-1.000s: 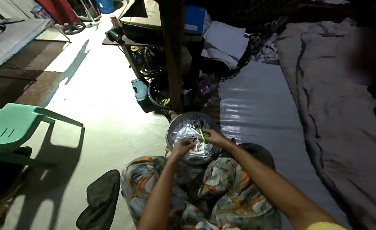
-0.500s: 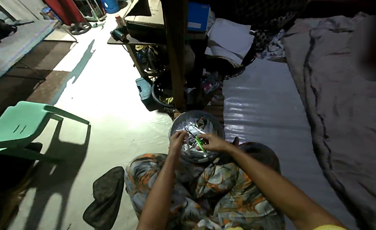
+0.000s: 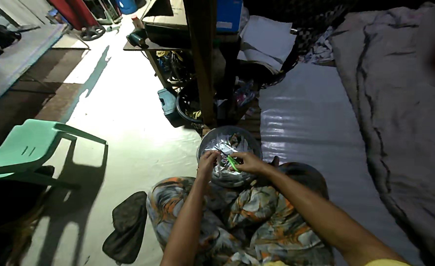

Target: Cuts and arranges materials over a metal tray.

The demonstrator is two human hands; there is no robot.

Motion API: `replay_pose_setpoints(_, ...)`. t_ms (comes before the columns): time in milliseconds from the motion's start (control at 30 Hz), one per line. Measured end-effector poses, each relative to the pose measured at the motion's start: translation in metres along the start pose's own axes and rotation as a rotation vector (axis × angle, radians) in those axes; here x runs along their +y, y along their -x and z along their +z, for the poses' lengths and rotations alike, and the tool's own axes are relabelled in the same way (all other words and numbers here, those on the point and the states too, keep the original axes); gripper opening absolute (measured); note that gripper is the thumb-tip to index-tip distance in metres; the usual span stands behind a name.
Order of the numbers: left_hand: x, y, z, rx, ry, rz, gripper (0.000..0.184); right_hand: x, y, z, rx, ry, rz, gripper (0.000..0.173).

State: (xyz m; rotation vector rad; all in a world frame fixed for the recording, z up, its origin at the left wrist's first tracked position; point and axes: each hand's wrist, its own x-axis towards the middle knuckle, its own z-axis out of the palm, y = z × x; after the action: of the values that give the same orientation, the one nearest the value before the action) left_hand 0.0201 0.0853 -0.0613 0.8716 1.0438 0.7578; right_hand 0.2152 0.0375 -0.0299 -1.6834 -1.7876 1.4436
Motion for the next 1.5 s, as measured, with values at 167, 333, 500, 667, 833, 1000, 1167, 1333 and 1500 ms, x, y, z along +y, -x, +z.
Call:
replay_pose_setpoints(167,-0.004,-0.002,-0.002,-0.022,-0.033,0.030,0.017,-0.001,0.001,-0.001,0.038,-0.022,0.014,0.046)
replay_pose_setpoints(333,-0.004,0.001,-0.001,-0.026,-0.048,0.013,0.018,-0.001,0.000,-0.004,0.076,-0.026,0.035,0.046)
replay_pose_setpoints(500,-0.005,0.002,-0.001,-0.023,-0.021,0.009,0.018,-0.001,0.002,-0.004,0.095,-0.023,0.039,0.042)
replay_pose_setpoints(667,-0.004,0.003,-0.002,-0.009,-0.013,-0.002,0.018,-0.003,0.004,-0.006,0.129,-0.065,0.047,0.038)
replay_pose_setpoints(833,-0.002,0.002,-0.002,0.011,0.050,-0.026,0.016,0.003,0.004,-0.007,0.070,-0.085,0.066,0.047)
replay_pose_setpoints(1000,-0.009,0.001,-0.002,-0.033,0.065,-0.016,0.016,0.000,0.005,-0.007,0.017,-0.059,0.051,0.049)
replay_pose_setpoints(1167,-0.007,0.005,0.002,-0.049,0.027,-0.059,0.016,-0.002,0.004,-0.006,0.049,-0.057,0.037,0.043)
replay_pose_setpoints(1333,-0.010,0.004,0.001,-0.039,-0.013,-0.062,0.016,0.001,0.006,-0.006,0.070,-0.035,0.008,0.039)
replay_pose_setpoints(1500,-0.010,0.004,0.001,0.004,-0.002,-0.054,0.017,0.002,0.007,-0.008,0.077,-0.080,0.046,0.039)
